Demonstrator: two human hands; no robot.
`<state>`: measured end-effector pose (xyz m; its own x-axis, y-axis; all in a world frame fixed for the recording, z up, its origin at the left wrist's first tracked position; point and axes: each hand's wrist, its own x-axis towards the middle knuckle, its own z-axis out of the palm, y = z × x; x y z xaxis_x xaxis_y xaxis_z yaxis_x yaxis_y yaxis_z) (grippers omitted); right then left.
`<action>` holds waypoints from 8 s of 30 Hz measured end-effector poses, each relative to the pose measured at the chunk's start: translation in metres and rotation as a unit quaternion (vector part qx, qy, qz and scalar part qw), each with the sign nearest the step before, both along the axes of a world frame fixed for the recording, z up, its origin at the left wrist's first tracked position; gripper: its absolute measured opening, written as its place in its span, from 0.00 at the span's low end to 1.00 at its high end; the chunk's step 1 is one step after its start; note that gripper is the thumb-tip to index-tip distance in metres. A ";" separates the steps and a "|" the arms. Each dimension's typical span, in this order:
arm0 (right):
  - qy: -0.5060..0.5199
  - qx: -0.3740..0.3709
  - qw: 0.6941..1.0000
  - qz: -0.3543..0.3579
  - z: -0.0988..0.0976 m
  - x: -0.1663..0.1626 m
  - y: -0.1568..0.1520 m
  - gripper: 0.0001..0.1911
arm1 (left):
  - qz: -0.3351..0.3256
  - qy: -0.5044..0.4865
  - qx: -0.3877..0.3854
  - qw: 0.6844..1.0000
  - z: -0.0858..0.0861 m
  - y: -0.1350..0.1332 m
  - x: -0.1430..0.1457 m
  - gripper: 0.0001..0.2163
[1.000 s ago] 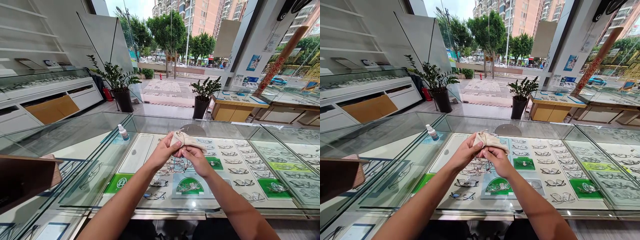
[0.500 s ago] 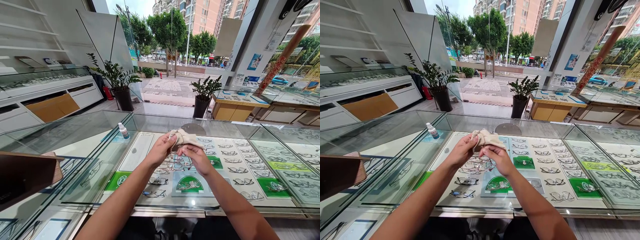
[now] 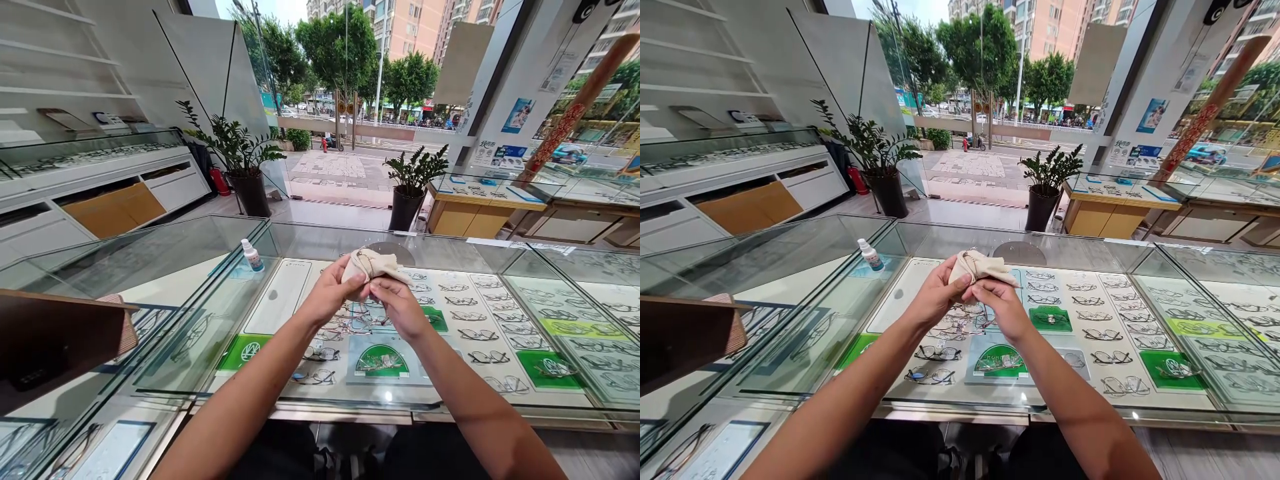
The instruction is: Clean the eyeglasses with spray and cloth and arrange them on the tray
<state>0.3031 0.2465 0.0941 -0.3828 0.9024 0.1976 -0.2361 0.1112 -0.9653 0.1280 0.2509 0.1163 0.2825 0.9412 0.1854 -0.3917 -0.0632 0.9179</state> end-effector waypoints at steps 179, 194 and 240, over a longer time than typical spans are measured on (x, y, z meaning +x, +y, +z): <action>-0.281 0.489 0.709 -0.423 0.131 0.019 0.018 0.22 | 0.274 0.194 0.260 0.905 0.099 0.057 -0.030 0.27; -0.138 0.354 0.870 -0.313 0.116 0.024 0.056 0.28 | 0.428 0.238 0.326 0.808 0.098 0.036 -0.018 0.24; -0.126 0.346 0.885 -0.286 0.093 0.023 0.087 0.29 | 0.503 0.242 0.333 0.760 0.075 0.044 0.002 0.22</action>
